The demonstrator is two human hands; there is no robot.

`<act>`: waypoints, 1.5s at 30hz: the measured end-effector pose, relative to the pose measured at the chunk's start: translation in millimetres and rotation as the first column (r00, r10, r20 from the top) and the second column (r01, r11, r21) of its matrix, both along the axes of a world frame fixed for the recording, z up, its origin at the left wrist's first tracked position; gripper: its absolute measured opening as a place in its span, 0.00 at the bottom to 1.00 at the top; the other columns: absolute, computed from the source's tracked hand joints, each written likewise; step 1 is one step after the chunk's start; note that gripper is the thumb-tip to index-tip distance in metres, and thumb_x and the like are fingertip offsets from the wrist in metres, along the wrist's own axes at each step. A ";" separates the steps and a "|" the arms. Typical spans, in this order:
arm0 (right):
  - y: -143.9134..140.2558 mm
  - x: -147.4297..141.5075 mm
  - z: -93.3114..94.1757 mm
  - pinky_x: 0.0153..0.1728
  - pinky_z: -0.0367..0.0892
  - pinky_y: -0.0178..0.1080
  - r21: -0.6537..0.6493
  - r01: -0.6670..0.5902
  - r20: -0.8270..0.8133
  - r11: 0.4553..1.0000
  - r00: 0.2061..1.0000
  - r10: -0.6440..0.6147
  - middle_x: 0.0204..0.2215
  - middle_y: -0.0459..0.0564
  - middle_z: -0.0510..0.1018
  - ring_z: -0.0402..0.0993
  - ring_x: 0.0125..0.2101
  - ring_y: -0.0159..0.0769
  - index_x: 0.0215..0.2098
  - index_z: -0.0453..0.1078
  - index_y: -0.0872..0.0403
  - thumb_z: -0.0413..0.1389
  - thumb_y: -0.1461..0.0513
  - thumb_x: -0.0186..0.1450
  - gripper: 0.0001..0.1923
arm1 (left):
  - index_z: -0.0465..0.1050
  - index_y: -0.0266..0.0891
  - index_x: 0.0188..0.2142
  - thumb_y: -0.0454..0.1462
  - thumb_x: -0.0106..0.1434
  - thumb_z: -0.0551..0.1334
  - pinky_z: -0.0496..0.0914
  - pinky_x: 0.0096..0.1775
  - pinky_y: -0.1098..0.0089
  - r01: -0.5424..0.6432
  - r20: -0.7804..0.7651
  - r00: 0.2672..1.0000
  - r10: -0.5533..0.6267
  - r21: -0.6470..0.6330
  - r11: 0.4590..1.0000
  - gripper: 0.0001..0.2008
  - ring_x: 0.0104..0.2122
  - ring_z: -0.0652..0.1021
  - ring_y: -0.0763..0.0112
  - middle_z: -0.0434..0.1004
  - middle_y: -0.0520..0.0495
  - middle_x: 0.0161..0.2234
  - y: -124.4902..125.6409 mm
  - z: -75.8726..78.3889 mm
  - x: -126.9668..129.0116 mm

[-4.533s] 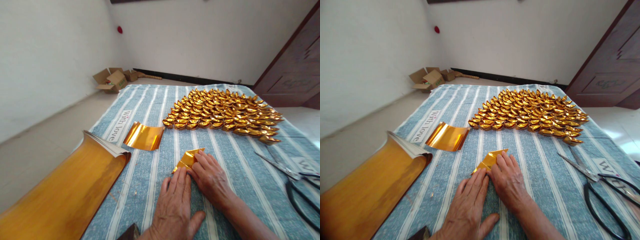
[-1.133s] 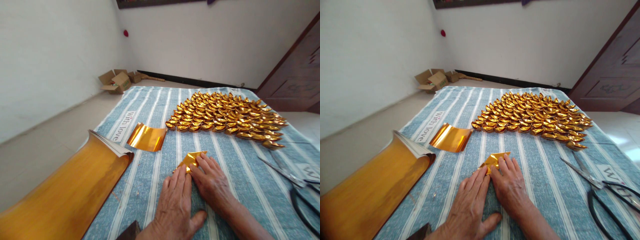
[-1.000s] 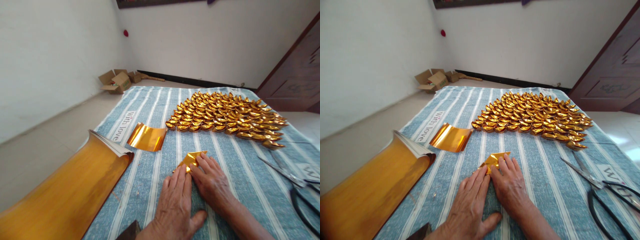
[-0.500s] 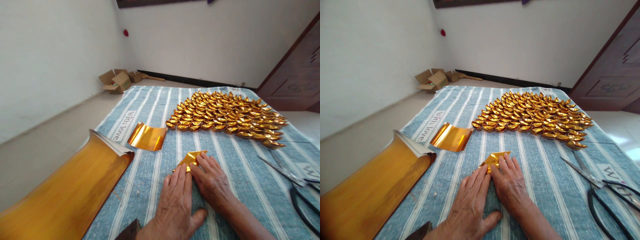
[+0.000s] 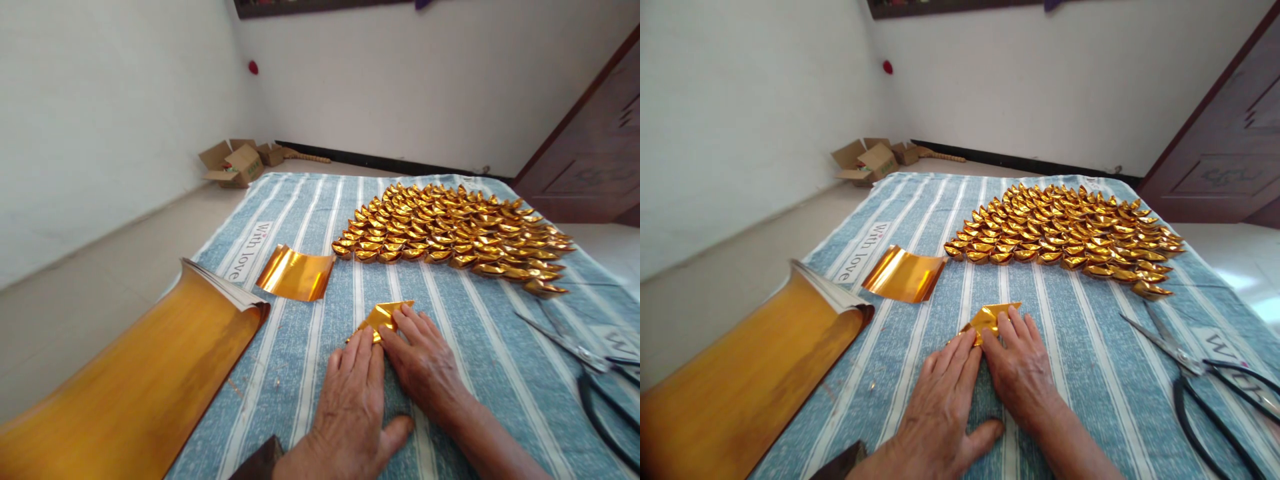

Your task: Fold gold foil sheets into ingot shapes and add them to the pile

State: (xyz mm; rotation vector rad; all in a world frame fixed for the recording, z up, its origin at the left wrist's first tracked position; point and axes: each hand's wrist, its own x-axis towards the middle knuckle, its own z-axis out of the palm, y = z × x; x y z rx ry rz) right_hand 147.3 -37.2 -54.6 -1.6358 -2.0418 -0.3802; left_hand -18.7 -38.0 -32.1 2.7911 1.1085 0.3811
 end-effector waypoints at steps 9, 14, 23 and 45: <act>-0.7 6.3 -0.6 0.50 0.68 0.55 -0.025 -0.026 0.025 0.999 0.999 0.026 0.47 0.57 0.76 0.69 0.53 0.51 0.47 0.73 0.49 0.47 0.62 0.70 0.14 | 0.51 0.28 0.63 0.42 0.54 0.65 0.66 0.55 0.44 -0.023 0.029 0.999 0.025 -0.042 0.999 0.41 0.61 0.64 0.44 0.62 0.26 0.61 1.2 3.2 2.4; -5.0 13.6 5.2 0.51 0.66 0.57 -0.115 -0.093 0.014 0.989 0.995 0.096 0.51 0.58 0.73 0.66 0.56 0.51 0.50 0.72 0.48 0.49 0.62 0.69 0.14 | 0.52 0.25 0.62 0.42 0.54 0.65 0.65 0.55 0.43 -0.016 0.026 1.000 0.018 -0.077 0.997 0.41 0.60 0.64 0.42 0.61 0.24 0.61 2.6 6.8 3.1; -10.6 21.0 10.5 0.54 0.63 0.60 -0.170 -0.171 -0.034 0.971 0.985 0.168 0.56 0.59 0.68 0.61 0.60 0.53 0.51 0.70 0.48 0.52 0.62 0.66 0.16 | 0.58 0.27 0.61 0.46 0.55 0.66 0.65 0.55 0.45 -0.019 -0.033 0.999 0.015 -0.107 0.994 0.40 0.60 0.65 0.43 0.61 0.27 0.62 6.4 14.8 4.5; -8.8 25.0 15.5 0.53 0.64 0.61 -0.208 -0.219 -0.012 0.953 0.975 0.221 0.56 0.59 0.68 0.61 0.60 0.54 0.49 0.72 0.48 0.55 0.63 0.65 0.14 | 0.61 0.29 0.60 0.52 0.58 0.62 0.61 0.57 0.47 -0.031 -0.066 0.998 0.022 -0.136 0.990 0.38 0.61 0.63 0.44 0.62 0.29 0.61 7.6 16.1 5.0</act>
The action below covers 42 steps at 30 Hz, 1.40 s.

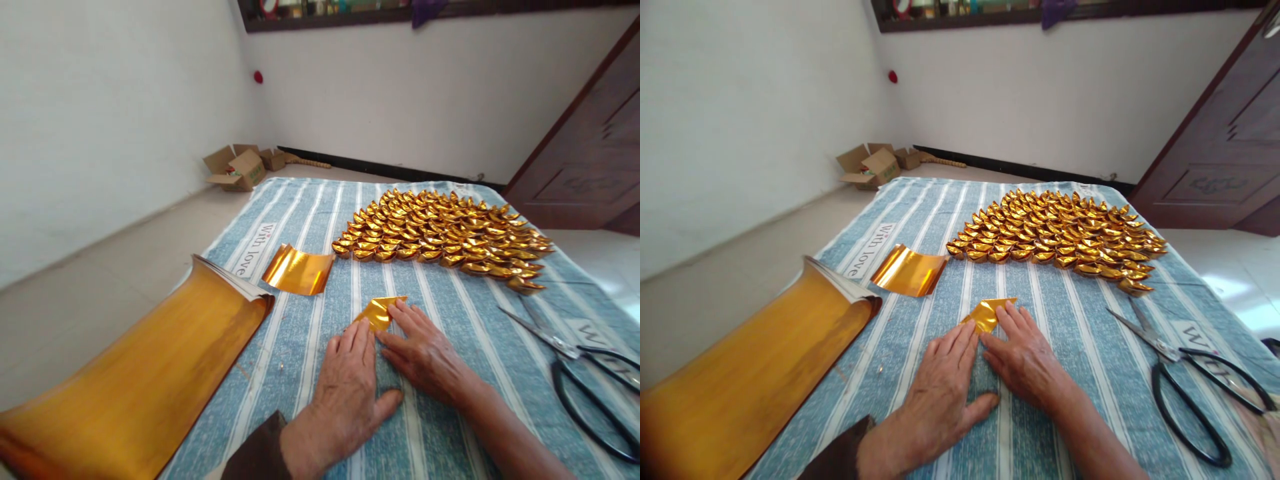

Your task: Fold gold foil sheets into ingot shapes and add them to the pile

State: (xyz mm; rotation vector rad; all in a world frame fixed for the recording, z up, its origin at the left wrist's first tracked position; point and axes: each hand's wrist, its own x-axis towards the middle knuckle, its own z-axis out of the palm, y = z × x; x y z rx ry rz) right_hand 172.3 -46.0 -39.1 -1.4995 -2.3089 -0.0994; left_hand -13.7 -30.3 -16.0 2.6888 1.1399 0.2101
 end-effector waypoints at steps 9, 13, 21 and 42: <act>0.7 0.7 -4.4 0.51 0.65 0.62 0.045 -0.017 -0.006 0.999 1.000 0.017 0.54 0.61 0.70 0.63 0.59 0.55 0.48 0.73 0.50 0.54 0.63 0.65 0.13 | 0.58 0.34 0.62 0.53 0.61 0.60 0.60 0.56 0.42 0.022 -0.023 0.999 -0.023 -0.021 1.000 0.37 0.61 0.63 0.46 0.61 0.31 0.62 0.5 9.0 -3.9; 0.8 0.7 -5.2 0.51 0.66 0.61 0.062 -0.012 -0.003 0.998 1.000 0.012 0.54 0.60 0.71 0.63 0.58 0.54 0.48 0.74 0.49 0.54 0.63 0.65 0.13 | 0.57 0.34 0.63 0.53 0.62 0.60 0.58 0.57 0.40 0.030 -0.015 0.999 -0.031 -0.015 0.999 0.36 0.62 0.62 0.47 0.60 0.31 0.63 0.5 7.2 -6.7; 1.0 -0.7 -5.5 0.51 0.66 0.61 0.050 0.004 0.009 0.999 1.000 -0.005 0.53 0.61 0.71 0.65 0.57 0.54 0.46 0.75 0.49 0.55 0.63 0.65 0.13 | 0.54 0.37 0.64 0.53 0.62 0.60 0.52 0.60 0.39 0.027 -0.061 0.998 -0.030 -0.042 0.999 0.37 0.64 0.58 0.51 0.55 0.33 0.65 -0.1 5.2 -9.6; 2.7 0.3 -8.3 0.52 0.65 0.61 0.049 0.002 -0.025 0.999 1.000 -0.001 0.53 0.61 0.72 0.66 0.56 0.56 0.47 0.75 0.48 0.57 0.62 0.64 0.12 | 0.49 0.40 0.66 0.54 0.63 0.58 0.42 0.62 0.40 -0.044 -0.068 0.997 0.034 -0.159 0.986 0.39 0.67 0.51 0.50 0.47 0.37 0.68 3.8 0.6 -18.2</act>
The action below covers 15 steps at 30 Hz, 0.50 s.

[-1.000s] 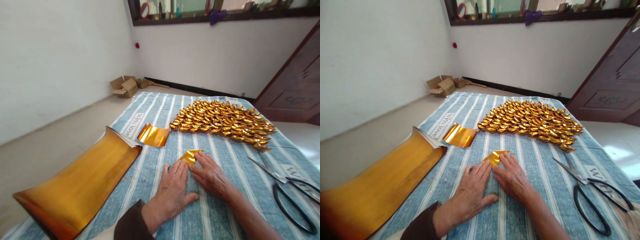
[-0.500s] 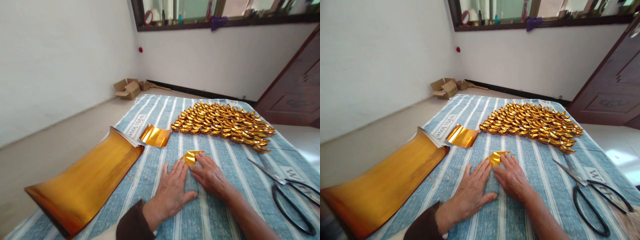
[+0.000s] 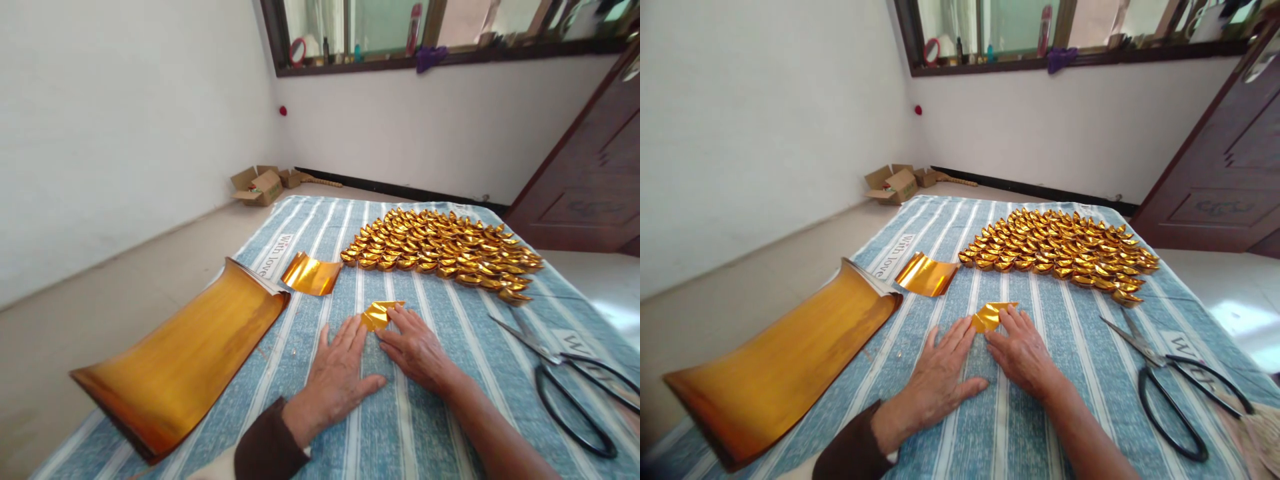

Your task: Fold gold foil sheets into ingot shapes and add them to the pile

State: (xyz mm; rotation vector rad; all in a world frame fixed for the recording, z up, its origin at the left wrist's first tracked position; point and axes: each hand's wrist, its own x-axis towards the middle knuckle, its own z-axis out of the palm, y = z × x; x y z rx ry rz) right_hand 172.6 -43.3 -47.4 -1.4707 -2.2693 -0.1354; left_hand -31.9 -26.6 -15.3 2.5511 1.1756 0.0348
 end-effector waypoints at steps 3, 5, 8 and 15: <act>-0.1 0.2 -0.6 0.52 0.65 0.61 0.005 -0.004 -0.003 1.000 1.000 0.004 0.52 0.60 0.72 0.66 0.56 0.56 0.46 0.75 0.47 0.57 0.62 0.65 0.12 | 0.51 0.39 0.66 0.54 0.62 0.58 0.43 0.61 0.37 -0.018 -0.023 1.000 0.019 0.035 0.999 0.39 0.66 0.52 0.48 0.49 0.36 0.68 0.3 -2.2 -3.0; -0.1 0.2 -0.8 0.52 0.65 0.61 0.001 -0.002 0.002 1.000 1.000 0.002 0.52 0.61 0.72 0.66 0.57 0.57 0.46 0.75 0.47 0.57 0.62 0.64 0.12 | 0.51 0.39 0.66 0.55 0.62 0.58 0.44 0.61 0.37 -0.027 -0.023 0.999 0.028 0.061 0.998 0.39 0.66 0.53 0.48 0.50 0.36 0.67 0.3 -3.4 -5.2; 0.2 -0.1 -1.2 0.51 0.65 0.62 -0.002 0.002 0.000 1.000 1.000 -0.002 0.52 0.61 0.71 0.66 0.57 0.58 0.46 0.75 0.47 0.58 0.62 0.64 0.12 | 0.53 0.38 0.65 0.55 0.63 0.57 0.46 0.61 0.36 -0.054 -0.034 0.998 0.058 0.098 0.994 0.38 0.66 0.53 0.47 0.51 0.36 0.67 0.6 -2.6 -9.1; 0.1 -1.0 -2.0 0.51 0.65 0.61 0.015 0.004 -0.042 1.000 0.999 -0.003 0.51 0.60 0.72 0.66 0.56 0.55 0.45 0.76 0.47 0.59 0.63 0.64 0.11 | 0.62 0.33 0.60 0.54 0.62 0.59 0.50 0.59 0.37 -0.111 -0.077 0.989 0.129 0.209 0.972 0.35 0.65 0.55 0.45 0.53 0.31 0.66 3.1 4.8 -19.5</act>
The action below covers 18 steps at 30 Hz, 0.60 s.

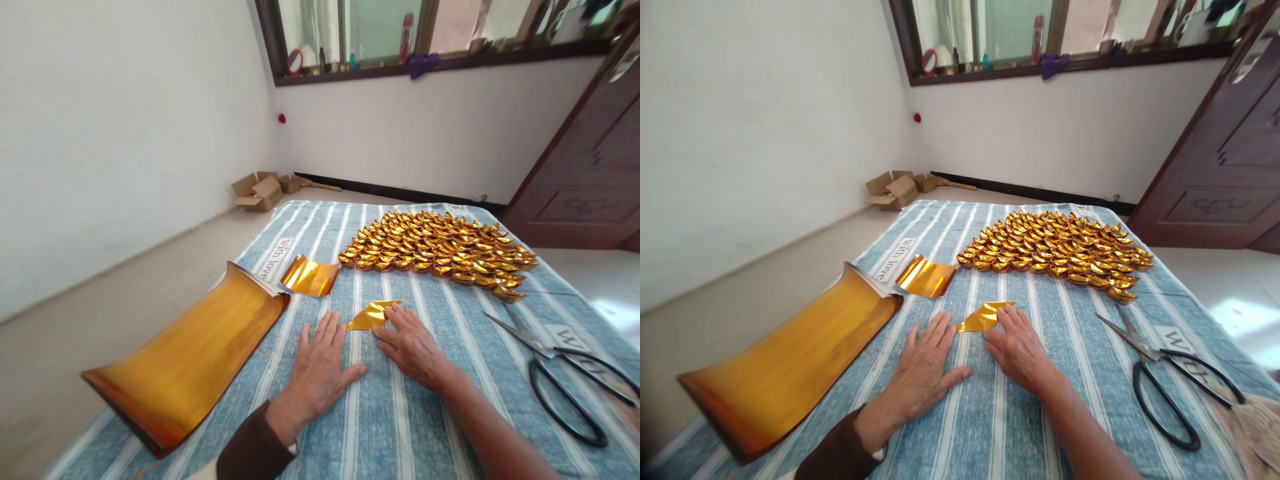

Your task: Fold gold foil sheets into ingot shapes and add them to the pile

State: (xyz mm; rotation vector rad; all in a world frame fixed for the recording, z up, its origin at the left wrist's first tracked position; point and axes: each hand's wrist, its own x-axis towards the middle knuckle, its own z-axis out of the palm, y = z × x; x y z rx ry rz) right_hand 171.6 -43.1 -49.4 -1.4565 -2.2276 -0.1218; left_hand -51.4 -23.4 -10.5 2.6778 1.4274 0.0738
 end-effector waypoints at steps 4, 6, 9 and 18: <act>0.3 -0.6 1.2 0.51 0.65 0.60 -0.011 0.000 0.007 1.000 1.000 0.000 0.50 0.61 0.73 0.66 0.56 0.56 0.45 0.76 0.48 0.60 0.63 0.63 0.12 | 0.64 0.30 0.58 0.47 0.62 0.61 0.55 0.58 0.38 -0.094 0.020 0.996 0.093 0.080 0.992 0.29 0.63 0.59 0.43 0.58 0.28 0.64 -4.2 3.5 -6.3; 0.4 -0.7 1.6 0.51 0.65 0.60 -0.017 -0.001 0.010 1.000 1.000 0.001 0.50 0.61 0.73 0.66 0.56 0.56 0.45 0.77 0.48 0.59 0.62 0.63 0.12 | 0.63 0.32 0.58 0.42 0.63 0.61 0.56 0.58 0.39 -0.074 0.064 0.996 0.067 0.119 0.990 0.27 0.62 0.61 0.45 0.60 0.29 0.63 -9.1 5.4 -5.7; 0.6 -0.6 1.2 0.51 0.65 0.59 -0.016 -0.001 0.011 1.000 1.000 0.001 0.51 0.61 0.72 0.66 0.56 0.56 0.45 0.76 0.48 0.59 0.62 0.64 0.12 | 0.60 0.35 0.60 0.38 0.63 0.61 0.59 0.59 0.43 0.086 0.128 0.987 -0.101 0.114 0.990 0.27 0.62 0.63 0.50 0.63 0.33 0.62 -17.1 6.6 3.0; 0.0 0.2 -0.9 0.52 0.64 0.60 -0.023 0.008 0.017 1.000 1.000 -0.007 0.51 0.61 0.72 0.66 0.56 0.56 0.46 0.76 0.48 0.58 0.61 0.65 0.12 | 0.62 0.33 0.57 0.40 0.62 0.64 0.58 0.58 0.37 0.105 0.084 0.990 -0.111 0.070 0.992 0.27 0.60 0.65 0.46 0.65 0.30 0.60 -21.1 -1.6 20.1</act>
